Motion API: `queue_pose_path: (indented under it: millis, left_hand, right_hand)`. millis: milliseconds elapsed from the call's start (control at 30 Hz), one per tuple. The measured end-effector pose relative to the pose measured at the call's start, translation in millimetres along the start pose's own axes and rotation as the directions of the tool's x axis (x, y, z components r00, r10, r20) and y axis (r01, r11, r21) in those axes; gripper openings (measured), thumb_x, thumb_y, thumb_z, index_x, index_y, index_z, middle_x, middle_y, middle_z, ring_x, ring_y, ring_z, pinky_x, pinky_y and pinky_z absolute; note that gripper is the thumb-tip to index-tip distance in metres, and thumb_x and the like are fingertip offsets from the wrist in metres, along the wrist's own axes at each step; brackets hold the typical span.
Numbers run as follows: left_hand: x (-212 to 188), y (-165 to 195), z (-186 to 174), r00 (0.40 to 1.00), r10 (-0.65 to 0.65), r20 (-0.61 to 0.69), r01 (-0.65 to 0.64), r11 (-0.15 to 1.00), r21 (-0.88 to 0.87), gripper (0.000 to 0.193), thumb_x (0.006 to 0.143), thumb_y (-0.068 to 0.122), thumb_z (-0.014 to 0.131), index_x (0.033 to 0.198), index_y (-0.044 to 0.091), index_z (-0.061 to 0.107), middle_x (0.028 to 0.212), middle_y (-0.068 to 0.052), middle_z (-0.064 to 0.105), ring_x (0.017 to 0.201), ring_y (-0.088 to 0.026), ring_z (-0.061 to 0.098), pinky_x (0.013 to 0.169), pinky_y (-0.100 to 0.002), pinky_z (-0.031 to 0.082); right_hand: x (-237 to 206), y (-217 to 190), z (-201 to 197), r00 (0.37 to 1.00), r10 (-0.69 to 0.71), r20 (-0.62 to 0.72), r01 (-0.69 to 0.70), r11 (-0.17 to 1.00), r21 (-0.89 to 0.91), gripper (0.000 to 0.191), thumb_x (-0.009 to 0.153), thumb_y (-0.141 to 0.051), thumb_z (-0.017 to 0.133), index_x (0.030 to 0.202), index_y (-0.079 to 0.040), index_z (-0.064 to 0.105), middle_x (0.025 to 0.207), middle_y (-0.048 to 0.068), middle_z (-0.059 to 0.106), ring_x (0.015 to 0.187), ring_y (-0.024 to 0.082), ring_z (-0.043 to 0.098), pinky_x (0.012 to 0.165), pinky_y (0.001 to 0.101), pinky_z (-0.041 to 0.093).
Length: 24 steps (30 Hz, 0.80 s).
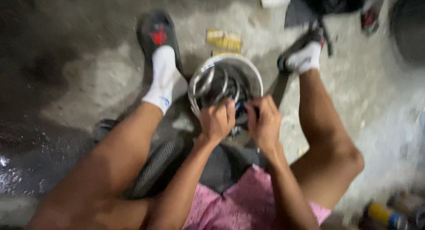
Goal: The person sits on the floor with a bucket of soapy water between the legs and washes metal rings one at a time, scrubbing and rubbing each ring by hand in the water before setting it aside and picking up the next ring.
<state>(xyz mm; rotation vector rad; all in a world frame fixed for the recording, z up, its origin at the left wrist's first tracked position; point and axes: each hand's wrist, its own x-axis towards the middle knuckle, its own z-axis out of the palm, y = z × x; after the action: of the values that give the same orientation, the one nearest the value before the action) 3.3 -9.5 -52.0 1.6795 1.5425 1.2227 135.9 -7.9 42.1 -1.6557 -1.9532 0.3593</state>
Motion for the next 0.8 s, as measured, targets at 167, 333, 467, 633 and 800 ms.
queue_pose_path:
  millis: [167,333,467,633,800]
  left_hand:
    - [-1.6,-1.9,-0.7,0.999,0.033,0.015,-0.032,0.998,-0.046,0.033,0.107,0.024,0.051,0.082,0.007,0.063,0.07,-0.015,0.064,0.064,-0.039,0.065,0.059,-0.048,0.049]
    - [-0.2,-2.8,0.8,0.998,0.053,-0.042,-0.053,0.998,-0.019,0.032,0.105,0.023,0.052,0.078,0.009,0.062,0.067,-0.016,0.062,0.061,-0.04,0.063,0.056,-0.049,0.048]
    - [-3.6,-2.8,-0.3,1.0,0.006,0.021,-0.005,1.0,-0.006,0.034,0.106,0.024,0.052,0.078,0.009,0.06,0.068,-0.017,0.062,0.064,-0.042,0.064,0.057,-0.051,0.047]
    - [-0.7,-3.2,1.8,0.999,0.04,0.008,-0.04,0.999,0.008,0.031,0.104,0.023,0.052,0.079,0.009,0.062,0.068,-0.017,0.063,0.064,-0.043,0.064,0.058,-0.052,0.047]
    - [-0.6,-6.2,-1.9,0.999,0.033,0.001,-0.033,0.998,-0.051,0.033,0.108,0.024,0.05,0.081,0.008,0.061,0.073,-0.017,0.065,0.069,-0.041,0.066,0.063,-0.051,0.05]
  right_hand:
    - [40.5,25.3,9.5,0.999,-0.015,0.05,0.014,0.999,0.032,0.014,0.092,-0.001,0.076,0.099,0.002,0.063,0.091,0.021,0.065,0.083,0.041,0.065,0.071,0.0441,0.052]
    - [10.3,-15.7,3.5,0.999,-0.043,-0.033,0.043,0.999,0.021,0.011,0.09,-0.003,0.072,0.095,-0.001,0.062,0.089,0.022,0.063,0.085,0.041,0.066,0.074,0.0455,0.055]
    - [11.2,4.3,20.0,0.99,0.139,0.026,-0.139,0.99,0.032,0.016,0.091,-0.005,0.076,0.094,0.001,0.062,0.084,0.023,0.063,0.076,0.041,0.065,0.068,0.0455,0.051]
    - [32.8,11.7,20.3,0.989,0.13,-0.074,-0.126,0.99,0.061,0.026,0.088,-0.01,0.082,0.091,0.003,0.06,0.083,0.023,0.062,0.071,0.042,0.06,0.064,0.0426,0.051]
    - [-9.1,8.0,28.5,0.964,0.221,-0.145,-0.209,0.973,0.095,0.025,0.087,-0.011,0.084,0.091,-0.001,0.061,0.081,0.018,0.065,0.068,0.032,0.064,0.061,0.0399,0.051]
